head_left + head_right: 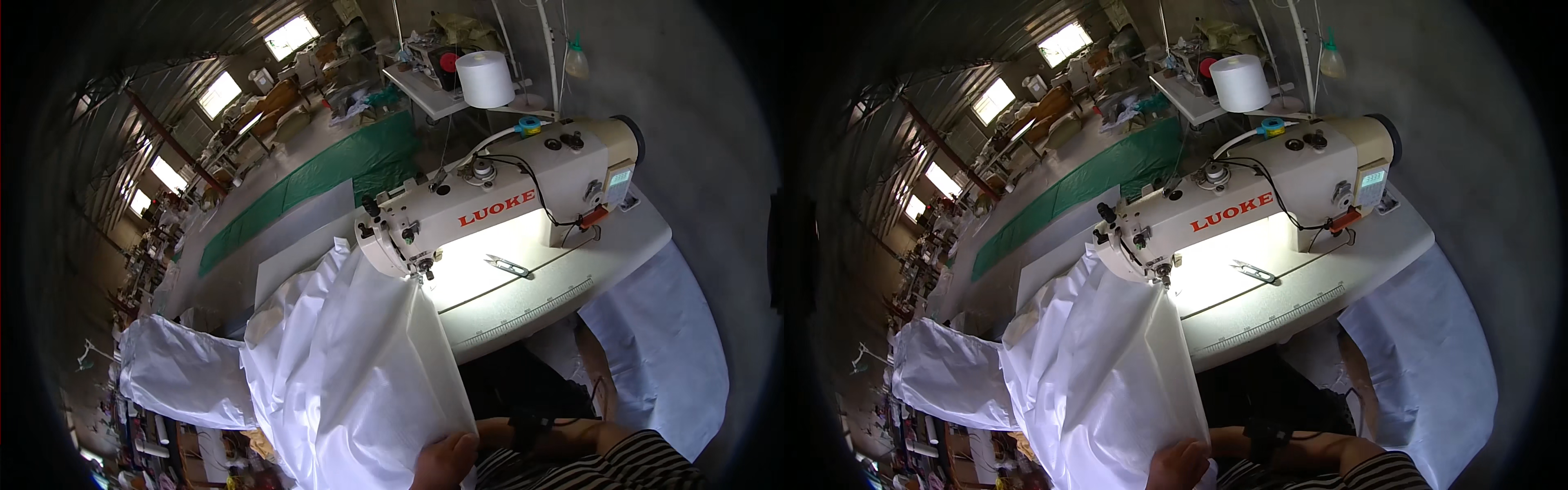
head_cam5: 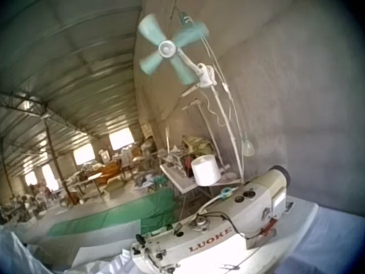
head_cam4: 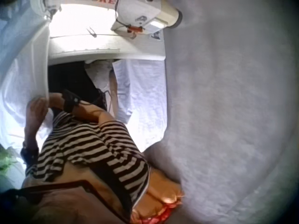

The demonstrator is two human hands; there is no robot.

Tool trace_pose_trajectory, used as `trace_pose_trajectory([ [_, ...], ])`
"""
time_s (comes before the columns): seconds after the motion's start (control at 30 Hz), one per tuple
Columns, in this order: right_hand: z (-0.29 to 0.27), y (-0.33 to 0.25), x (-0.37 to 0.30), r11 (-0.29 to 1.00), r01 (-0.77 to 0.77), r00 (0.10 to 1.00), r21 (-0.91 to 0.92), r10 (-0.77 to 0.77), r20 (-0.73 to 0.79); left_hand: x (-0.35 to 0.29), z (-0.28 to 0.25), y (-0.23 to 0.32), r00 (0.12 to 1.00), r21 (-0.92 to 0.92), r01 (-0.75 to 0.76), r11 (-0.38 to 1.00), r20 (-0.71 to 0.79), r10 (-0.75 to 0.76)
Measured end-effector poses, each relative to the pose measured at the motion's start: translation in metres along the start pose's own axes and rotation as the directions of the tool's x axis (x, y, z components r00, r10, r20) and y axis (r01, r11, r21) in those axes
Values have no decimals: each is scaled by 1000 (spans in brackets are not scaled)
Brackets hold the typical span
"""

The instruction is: The recorder is sewing edges of large white plastic sheets using an industrial sewing machine.

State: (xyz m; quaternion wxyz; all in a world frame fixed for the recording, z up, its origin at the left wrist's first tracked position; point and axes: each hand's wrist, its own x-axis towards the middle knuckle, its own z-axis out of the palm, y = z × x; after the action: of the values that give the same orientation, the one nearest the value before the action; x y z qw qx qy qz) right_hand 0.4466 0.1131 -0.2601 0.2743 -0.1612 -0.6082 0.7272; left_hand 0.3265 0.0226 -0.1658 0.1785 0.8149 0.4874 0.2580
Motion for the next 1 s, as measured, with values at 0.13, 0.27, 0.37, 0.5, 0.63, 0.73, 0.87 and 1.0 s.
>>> trace_pose_trajectory([
  [0.13, -35, -21, -7, 935, -331, 868, -126, 249, -430, 6, -2, -4, 985, 8, 58, 998, 165, -58],
  [0.27, -50, -59, 6, 378, -282, 869, -882, -289, -402, 5, 8, -5, 963, 40, 70, 997, 258, -78],
  [0.37, -35, -65, 16, 204, -451, 889, -869, 21, -457, 8, 12, -13, 960, 102, 59, 993, 267, -84],
  [0.5, -34, -51, 25, 133, -493, 866, -860, -19, -499, 27, 7, -35, 976, 181, 34, 983, 204, -71],
  [0.63, -54, -41, 50, 192, -473, 865, -860, -88, -495, 70, 0, -60, 979, 268, 56, 962, 173, -105],
  [0.73, -66, -44, 72, 181, -479, 864, -859, -77, -498, 90, -6, -63, 971, 304, 127, 944, 156, -180],
  [0.87, -69, -56, 83, 124, -512, 853, -850, -49, -520, 69, -26, -78, 932, 245, 254, 936, -321, -169],
  [1.0, -68, -63, 75, 73, -487, 873, -870, 18, -488, 28, -54, -155, 637, 419, 770, 481, -547, -543],
])
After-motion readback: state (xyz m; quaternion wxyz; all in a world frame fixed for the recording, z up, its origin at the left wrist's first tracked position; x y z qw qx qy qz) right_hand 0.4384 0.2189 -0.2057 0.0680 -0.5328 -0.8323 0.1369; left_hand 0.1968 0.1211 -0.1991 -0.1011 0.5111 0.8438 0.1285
